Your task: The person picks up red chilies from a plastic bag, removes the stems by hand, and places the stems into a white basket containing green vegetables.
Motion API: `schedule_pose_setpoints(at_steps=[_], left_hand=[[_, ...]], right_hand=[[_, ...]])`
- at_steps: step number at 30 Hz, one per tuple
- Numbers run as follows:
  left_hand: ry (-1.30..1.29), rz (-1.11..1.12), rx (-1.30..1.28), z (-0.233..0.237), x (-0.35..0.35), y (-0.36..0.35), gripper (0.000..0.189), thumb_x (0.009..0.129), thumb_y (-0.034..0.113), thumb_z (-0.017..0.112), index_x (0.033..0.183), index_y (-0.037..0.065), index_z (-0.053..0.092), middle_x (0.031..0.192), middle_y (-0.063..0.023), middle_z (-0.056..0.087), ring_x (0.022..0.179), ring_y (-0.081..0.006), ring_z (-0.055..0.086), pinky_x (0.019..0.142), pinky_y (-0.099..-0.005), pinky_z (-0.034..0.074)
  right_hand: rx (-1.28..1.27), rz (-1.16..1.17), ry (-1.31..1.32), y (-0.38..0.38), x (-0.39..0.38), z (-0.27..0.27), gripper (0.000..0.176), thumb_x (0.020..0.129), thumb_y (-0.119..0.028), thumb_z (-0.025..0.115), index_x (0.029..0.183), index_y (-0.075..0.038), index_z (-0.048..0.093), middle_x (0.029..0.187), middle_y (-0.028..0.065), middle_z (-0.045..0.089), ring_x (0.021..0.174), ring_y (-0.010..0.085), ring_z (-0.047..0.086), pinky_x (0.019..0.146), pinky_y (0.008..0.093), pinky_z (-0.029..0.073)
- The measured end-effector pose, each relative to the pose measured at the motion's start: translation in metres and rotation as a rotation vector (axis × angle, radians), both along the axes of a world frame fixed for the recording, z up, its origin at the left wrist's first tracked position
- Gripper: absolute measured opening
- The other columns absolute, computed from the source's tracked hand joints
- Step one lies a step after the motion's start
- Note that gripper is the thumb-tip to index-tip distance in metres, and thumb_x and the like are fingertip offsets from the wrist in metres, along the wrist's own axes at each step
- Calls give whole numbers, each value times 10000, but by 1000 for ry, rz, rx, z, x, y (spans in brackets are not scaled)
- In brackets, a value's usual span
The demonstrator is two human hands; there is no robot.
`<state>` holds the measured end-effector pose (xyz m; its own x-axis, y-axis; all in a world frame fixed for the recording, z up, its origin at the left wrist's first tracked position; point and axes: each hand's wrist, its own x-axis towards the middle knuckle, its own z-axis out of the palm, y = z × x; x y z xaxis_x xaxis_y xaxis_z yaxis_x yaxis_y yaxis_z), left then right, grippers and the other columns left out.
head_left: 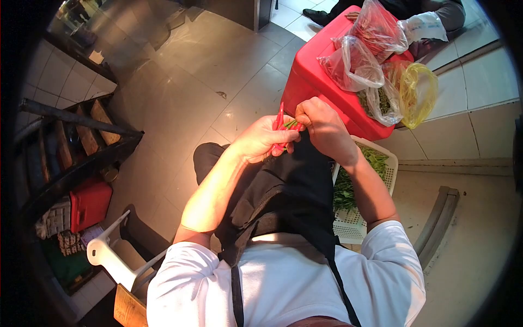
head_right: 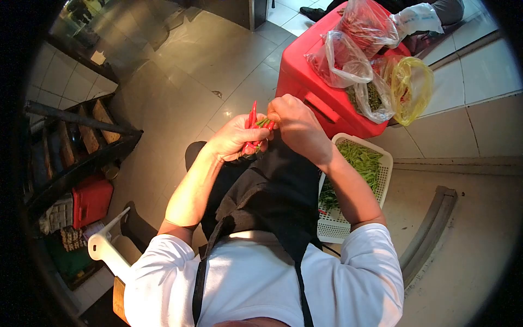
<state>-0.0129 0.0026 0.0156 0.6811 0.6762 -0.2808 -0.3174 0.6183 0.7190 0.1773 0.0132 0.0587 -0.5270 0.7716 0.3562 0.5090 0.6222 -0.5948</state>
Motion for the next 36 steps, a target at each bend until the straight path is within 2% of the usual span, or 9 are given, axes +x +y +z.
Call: schedule_pose_setpoints(at_steps=[4,9,12,16,19,22,25,27,36], left_hand=[[-26,-28,7,-5,1,1,259,887,139,669,1094,9,585,851,-50,621,615,-85,593,445,-169,406],[-31,-81,-13,0,-5,2,293,899,144,661,1148,11,580,867,-57,618,623,-97,595,445,-167,406],[-72,-5,-50,6,0,-1,311,911,189,651,1124,-21,566,758,-77,586,548,-81,528,400,-159,358],[-72,49,-110,11,2,-3,285,914,189,648,1094,-20,576,755,-70,582,531,-73,502,399,-171,353],[-28,57,-84,9,3,-3,259,925,187,633,1079,-15,581,744,-52,561,516,-63,465,402,-178,338],[21,67,-51,14,3,-6,247,931,199,625,1063,-7,589,721,-31,535,503,-53,428,406,-183,313],[51,93,-27,17,2,-7,234,930,201,627,1054,3,606,728,-18,539,517,-46,420,415,-182,296],[58,73,4,16,-2,-6,231,925,190,637,1072,11,621,800,-24,587,560,-41,446,434,-177,303],[249,187,121,16,11,-4,176,918,198,643,938,26,612,712,3,556,522,-39,449,438,-186,318]], right_hand=[[47,17,-43,2,3,4,44,838,-56,575,858,-27,549,837,141,555,812,342,548,724,416,449],[-5,-68,-17,10,13,6,33,870,-61,562,888,-37,548,842,142,554,812,346,550,719,421,442],[-7,-63,-13,11,16,6,34,873,-62,561,893,-38,547,843,143,552,816,346,551,721,419,441],[-3,-67,2,8,16,5,40,876,-70,565,887,-34,551,828,154,553,810,354,549,714,412,446],[-114,-100,93,8,16,0,65,902,-85,572,927,-25,575,844,130,594,778,268,592,703,361,463],[-577,-157,407,4,16,-8,117,924,-99,586,984,0,600,866,70,632,765,137,592,691,283,466],[-732,-108,581,2,17,-8,186,926,-105,607,1043,39,591,892,28,626,779,64,558,688,218,451],[-790,-72,649,0,14,-3,203,918,-97,616,1050,54,582,878,22,617,767,64,552,678,204,444],[-830,-119,627,-2,18,-7,177,910,-91,626,1017,47,596,838,20,620,762,52,564,675,197,451]])
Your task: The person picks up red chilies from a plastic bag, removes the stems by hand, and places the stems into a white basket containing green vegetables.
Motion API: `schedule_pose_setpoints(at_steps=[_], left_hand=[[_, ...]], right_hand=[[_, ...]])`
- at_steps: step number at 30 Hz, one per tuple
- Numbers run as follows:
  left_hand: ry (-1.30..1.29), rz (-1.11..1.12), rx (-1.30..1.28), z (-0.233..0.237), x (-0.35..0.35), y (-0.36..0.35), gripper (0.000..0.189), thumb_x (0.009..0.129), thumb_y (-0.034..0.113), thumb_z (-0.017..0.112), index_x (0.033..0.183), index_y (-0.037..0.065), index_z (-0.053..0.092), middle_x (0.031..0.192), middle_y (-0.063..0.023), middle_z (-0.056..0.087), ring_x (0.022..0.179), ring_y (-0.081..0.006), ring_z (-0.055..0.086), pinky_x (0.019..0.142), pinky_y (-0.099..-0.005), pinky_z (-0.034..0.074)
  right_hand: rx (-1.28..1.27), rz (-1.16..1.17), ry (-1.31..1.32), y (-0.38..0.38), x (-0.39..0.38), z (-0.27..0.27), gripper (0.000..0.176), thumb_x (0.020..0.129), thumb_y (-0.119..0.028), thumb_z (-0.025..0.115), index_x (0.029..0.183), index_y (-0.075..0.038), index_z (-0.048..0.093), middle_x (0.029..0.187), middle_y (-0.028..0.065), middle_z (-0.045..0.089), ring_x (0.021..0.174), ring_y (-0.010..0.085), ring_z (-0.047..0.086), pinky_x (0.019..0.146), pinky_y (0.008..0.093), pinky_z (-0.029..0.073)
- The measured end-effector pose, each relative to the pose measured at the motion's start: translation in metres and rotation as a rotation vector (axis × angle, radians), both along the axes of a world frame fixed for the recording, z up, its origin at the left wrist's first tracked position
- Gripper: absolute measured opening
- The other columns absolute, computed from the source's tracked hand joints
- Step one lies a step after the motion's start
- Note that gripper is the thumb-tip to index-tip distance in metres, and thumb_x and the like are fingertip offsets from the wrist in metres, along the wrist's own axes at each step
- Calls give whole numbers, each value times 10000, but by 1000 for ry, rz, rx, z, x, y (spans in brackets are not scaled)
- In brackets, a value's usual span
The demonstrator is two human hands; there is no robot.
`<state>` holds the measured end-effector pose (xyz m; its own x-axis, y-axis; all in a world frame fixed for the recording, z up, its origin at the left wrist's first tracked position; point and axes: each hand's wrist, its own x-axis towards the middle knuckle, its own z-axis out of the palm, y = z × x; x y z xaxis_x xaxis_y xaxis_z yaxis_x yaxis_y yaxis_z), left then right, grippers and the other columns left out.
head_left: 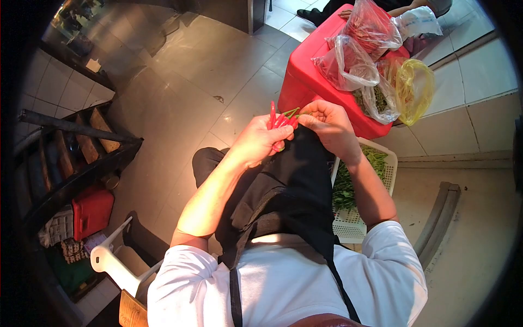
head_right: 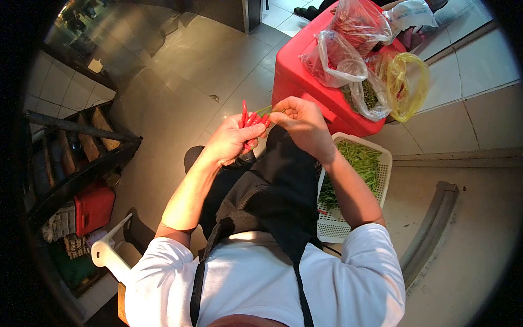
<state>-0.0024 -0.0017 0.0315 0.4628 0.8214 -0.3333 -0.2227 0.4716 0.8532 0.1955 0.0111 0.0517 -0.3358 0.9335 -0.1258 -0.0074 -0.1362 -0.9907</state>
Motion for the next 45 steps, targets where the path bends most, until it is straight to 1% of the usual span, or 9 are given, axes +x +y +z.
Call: schedule_pose_setpoints(at_steps=[4,10,15,19,23,24,27,33,45], left_hand=[[-15,-41,4,-2,3,2,171,913,192,647,940,27,608,731,2,565,536,-40,461,455,-177,328],[-90,-148,-63,13,-7,8,184,890,186,663,948,20,605,745,-14,587,524,-43,450,431,-180,314],[-76,-72,-87,12,-13,3,224,886,172,659,1015,-4,606,760,-36,598,504,-49,441,396,-188,311],[-114,-61,-101,6,-16,5,235,891,137,646,1064,-15,600,783,-50,615,504,-51,452,399,-190,330],[-87,-86,-117,10,-2,9,217,905,135,629,1063,-12,605,780,-50,614,510,-48,455,405,-187,328],[-90,-125,-102,13,0,13,218,906,140,630,1062,-11,605,781,-49,612,516,-47,455,406,-186,324],[-103,-190,-101,12,8,14,225,908,156,635,1065,0,600,795,-42,605,537,-42,453,420,-179,318],[-70,-271,-106,6,26,21,186,901,193,657,993,41,605,778,-10,591,563,-42,453,452,-178,320],[-25,-307,-34,2,15,11,203,904,203,671,908,9,610,608,9,537,508,-43,481,455,-181,358]], right_hand=[[-33,72,-27,3,5,9,148,917,-115,622,961,26,617,796,1,602,722,53,548,665,207,454],[-396,220,514,17,30,-16,109,910,-108,631,968,-17,648,854,26,642,740,67,564,674,229,468],[514,-621,-379,45,91,12,99,850,-95,700,902,-11,688,755,3,640,693,61,557,645,231,460],[492,-859,-622,68,191,0,175,819,-137,730,929,-5,694,767,38,672,670,89,587,632,251,471],[569,-824,-1383,78,246,-59,304,783,-153,741,1026,12,664,846,115,685,730,110,616,709,270,493],[549,-868,-1278,77,242,-59,291,823,-146,712,1062,10,655,876,101,684,768,100,613,732,259,489],[433,-773,-528,64,197,-36,246,866,-145,681,1050,17,659,863,56,673,773,87,598,722,240,481],[171,-68,-149,15,57,22,213,885,-133,659,1028,25,653,860,6,637,729,54,548,630,232,458],[228,351,-511,17,25,29,87,912,-66,608,886,17,612,741,44,630,709,96,591,649,261,480]])
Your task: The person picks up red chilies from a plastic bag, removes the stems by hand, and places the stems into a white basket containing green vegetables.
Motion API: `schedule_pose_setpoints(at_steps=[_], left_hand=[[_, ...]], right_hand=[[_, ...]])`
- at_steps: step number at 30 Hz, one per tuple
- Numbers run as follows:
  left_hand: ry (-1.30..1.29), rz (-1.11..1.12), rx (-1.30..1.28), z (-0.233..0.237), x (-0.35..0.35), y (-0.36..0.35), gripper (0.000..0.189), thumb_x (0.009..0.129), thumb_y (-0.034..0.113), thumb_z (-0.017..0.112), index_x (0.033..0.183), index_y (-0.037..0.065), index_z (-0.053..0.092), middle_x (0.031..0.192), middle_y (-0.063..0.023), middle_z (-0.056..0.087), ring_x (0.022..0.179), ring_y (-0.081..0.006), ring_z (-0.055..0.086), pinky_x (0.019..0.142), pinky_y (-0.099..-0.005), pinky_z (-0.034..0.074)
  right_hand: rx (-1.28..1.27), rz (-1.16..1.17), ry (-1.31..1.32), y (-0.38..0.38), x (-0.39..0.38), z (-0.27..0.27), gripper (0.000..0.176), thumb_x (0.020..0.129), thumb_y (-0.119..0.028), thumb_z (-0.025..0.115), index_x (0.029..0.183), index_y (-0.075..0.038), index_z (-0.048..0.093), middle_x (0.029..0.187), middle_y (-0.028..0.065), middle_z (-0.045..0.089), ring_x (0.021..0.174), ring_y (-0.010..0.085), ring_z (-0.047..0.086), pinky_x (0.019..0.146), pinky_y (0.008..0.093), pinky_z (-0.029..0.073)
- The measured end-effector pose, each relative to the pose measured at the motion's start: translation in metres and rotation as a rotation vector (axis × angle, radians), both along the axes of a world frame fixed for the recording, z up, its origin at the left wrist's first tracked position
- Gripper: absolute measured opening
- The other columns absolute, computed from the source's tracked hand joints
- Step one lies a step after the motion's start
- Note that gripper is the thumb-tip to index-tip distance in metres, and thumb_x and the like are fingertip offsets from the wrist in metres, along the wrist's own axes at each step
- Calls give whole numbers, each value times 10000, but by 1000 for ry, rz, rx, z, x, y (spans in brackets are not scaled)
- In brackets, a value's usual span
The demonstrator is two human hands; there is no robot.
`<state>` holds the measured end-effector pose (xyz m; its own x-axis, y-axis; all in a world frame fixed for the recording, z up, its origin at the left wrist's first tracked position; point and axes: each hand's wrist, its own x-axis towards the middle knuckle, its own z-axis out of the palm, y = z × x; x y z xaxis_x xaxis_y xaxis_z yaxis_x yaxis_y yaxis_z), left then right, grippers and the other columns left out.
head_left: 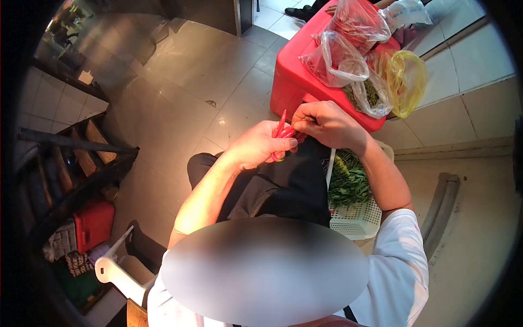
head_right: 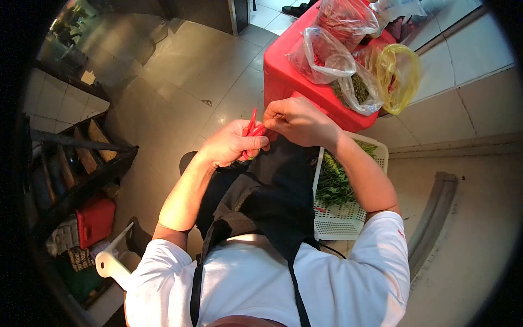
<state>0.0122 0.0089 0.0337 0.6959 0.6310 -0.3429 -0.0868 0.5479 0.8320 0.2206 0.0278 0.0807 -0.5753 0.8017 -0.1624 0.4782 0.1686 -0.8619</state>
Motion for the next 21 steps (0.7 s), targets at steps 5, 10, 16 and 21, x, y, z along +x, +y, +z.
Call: schedule_pose_setpoints(at_steps=[5,10,16,21], left_hand=[[-92,-30,-137,3,-10,0,176,907,189,662,909,21,608,613,8,537,496,-38,478,435,-173,337],[-56,-21,-109,12,-12,-3,161,900,172,662,918,21,610,663,-5,569,514,-30,486,427,-171,329],[-127,-124,-145,10,-13,-1,164,886,127,664,975,-2,615,779,-52,615,538,-54,506,435,-173,342],[-240,-202,-205,3,-10,2,202,870,101,669,1020,-17,603,790,-62,609,540,-52,493,437,-172,340]], right_hand=[[27,1,-81,-3,-10,13,128,920,-107,600,868,11,597,712,34,600,691,98,562,647,278,478],[-70,24,-14,-3,-8,6,170,936,-157,584,883,5,589,726,4,560,701,80,498,644,265,434],[-413,72,249,-5,-1,8,222,941,-231,596,912,-11,589,818,-30,543,755,54,471,672,224,396],[-617,63,491,-9,11,-15,230,952,-239,594,1002,-15,609,892,-10,588,823,57,525,716,215,429]])
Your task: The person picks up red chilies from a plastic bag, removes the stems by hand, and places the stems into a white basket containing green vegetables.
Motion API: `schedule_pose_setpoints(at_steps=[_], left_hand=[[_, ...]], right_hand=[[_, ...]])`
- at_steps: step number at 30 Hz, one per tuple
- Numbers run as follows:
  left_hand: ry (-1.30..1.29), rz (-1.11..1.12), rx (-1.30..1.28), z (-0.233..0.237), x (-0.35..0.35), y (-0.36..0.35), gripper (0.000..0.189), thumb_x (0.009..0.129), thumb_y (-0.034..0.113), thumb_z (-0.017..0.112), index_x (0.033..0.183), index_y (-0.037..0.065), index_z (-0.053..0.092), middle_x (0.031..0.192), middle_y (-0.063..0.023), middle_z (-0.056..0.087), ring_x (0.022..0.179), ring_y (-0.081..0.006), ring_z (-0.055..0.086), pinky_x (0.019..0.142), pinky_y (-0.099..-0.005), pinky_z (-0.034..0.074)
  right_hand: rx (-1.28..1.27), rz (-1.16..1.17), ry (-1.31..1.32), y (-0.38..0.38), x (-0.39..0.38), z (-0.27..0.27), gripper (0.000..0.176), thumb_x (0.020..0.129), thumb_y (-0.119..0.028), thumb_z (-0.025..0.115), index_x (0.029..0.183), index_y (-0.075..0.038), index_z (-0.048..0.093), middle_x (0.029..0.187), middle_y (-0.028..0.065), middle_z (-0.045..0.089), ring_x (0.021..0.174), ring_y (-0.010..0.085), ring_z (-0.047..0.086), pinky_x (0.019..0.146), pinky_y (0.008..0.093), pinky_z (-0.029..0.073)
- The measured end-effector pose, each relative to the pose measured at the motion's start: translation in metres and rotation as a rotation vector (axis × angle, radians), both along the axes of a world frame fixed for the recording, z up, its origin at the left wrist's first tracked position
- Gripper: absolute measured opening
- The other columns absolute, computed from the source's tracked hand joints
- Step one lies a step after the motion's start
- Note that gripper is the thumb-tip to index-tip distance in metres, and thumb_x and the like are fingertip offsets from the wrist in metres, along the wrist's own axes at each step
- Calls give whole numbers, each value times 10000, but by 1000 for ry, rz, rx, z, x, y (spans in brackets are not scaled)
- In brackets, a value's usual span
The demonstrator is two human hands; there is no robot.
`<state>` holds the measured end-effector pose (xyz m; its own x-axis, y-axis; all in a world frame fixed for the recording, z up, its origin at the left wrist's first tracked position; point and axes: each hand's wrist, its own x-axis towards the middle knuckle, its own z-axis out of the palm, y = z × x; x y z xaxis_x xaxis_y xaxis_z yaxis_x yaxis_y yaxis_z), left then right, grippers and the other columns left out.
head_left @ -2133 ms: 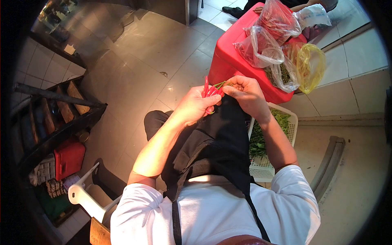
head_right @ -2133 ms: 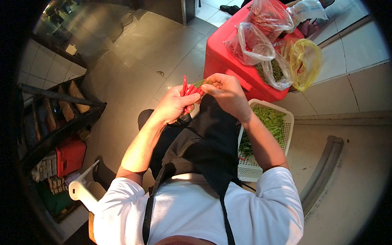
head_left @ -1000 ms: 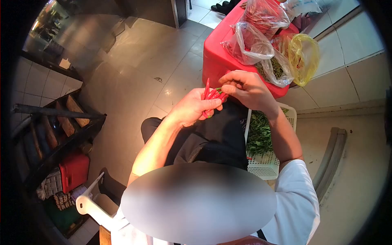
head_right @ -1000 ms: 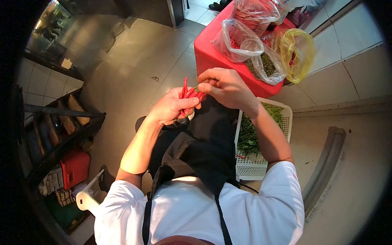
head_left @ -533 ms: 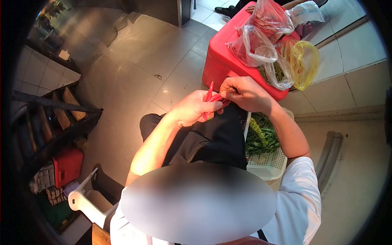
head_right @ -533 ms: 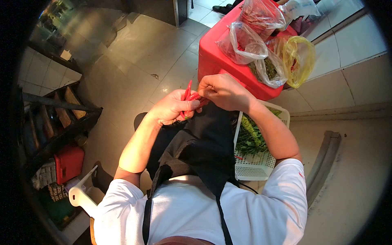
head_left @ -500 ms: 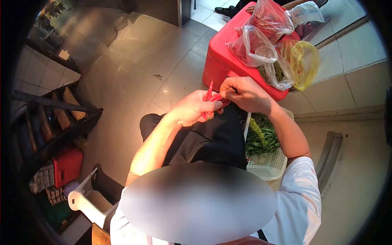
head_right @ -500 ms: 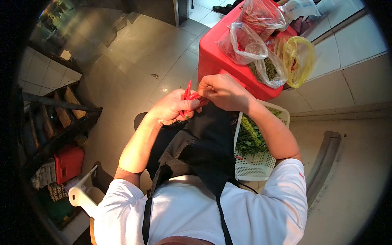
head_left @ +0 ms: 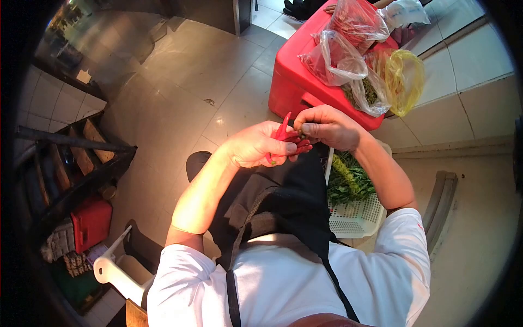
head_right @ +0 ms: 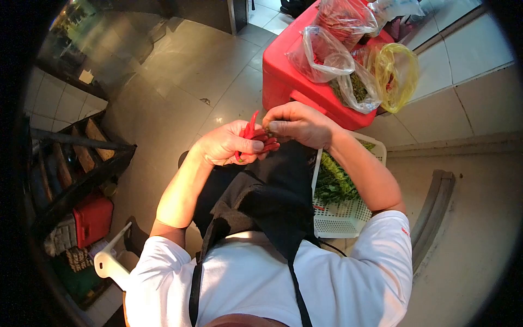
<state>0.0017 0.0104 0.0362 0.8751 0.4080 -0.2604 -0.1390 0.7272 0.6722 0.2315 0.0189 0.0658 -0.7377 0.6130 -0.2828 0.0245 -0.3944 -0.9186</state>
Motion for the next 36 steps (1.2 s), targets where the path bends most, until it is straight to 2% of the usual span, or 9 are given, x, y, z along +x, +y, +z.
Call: schedule_pose_setpoints(at_steps=[3,8,9,16,21,23,28,31,36], left_hand=[[37,23,21,7,0,3,224,869,133,672,1031,-5,600,791,-51,604,532,-49,475,427,-173,328],[76,112,20,4,-6,3,291,859,173,692,1030,-40,592,753,-70,606,504,-68,490,397,-193,332],[74,136,-13,4,-8,3,298,860,179,693,1036,-39,591,748,-67,603,504,-66,488,395,-191,329],[80,148,21,2,23,10,283,883,156,672,1087,-21,585,839,-68,607,526,-47,457,409,-171,325],[136,184,87,-3,33,19,252,899,153,661,1090,1,598,850,-62,612,549,-40,448,429,-169,328],[146,156,120,-8,38,20,244,892,167,675,1071,13,612,841,-49,615,558,-38,454,437,-165,335],[243,134,213,-2,40,18,212,872,184,707,1015,42,640,789,-5,616,582,-32,478,467,-165,354],[253,153,272,-5,34,18,194,856,164,723,994,52,646,763,18,607,593,-31,492,493,-178,370],[250,171,366,-17,32,14,179,830,90,732,978,48,641,764,44,587,636,-36,506,557,-208,401]], right_hand=[[-70,-198,193,-1,8,-17,211,939,-212,614,1011,-14,620,889,-15,595,811,38,520,700,208,425],[650,-910,-429,16,80,-39,116,891,-121,650,917,-12,682,778,-9,628,695,64,556,662,236,471],[590,-1009,-550,18,97,-29,127,877,-111,660,931,0,686,790,3,645,699,72,569,675,239,480],[1333,-900,-1394,71,216,-93,258,884,-144,628,1092,5,656,955,145,693,833,248,671,751,348,507],[484,-760,-389,19,91,-23,319,937,-171,599,1197,14,601,981,50,646,854,98,590,726,240,483],[490,-559,-253,-15,42,8,331,913,-120,628,1216,7,588,974,42,633,869,81,583,713,230,476],[1043,-348,-463,-17,14,-5,260,861,5,651,1121,-9,647,922,24,596,785,57,560,696,215,472],[675,-374,-355,-19,7,-3,193,860,-4,656,1054,-6,663,856,10,592,741,54,550,680,212,470],[653,-336,-427,-20,-3,10,148,842,-24,670,987,-5,649,805,56,618,726,106,597,667,257,490]])
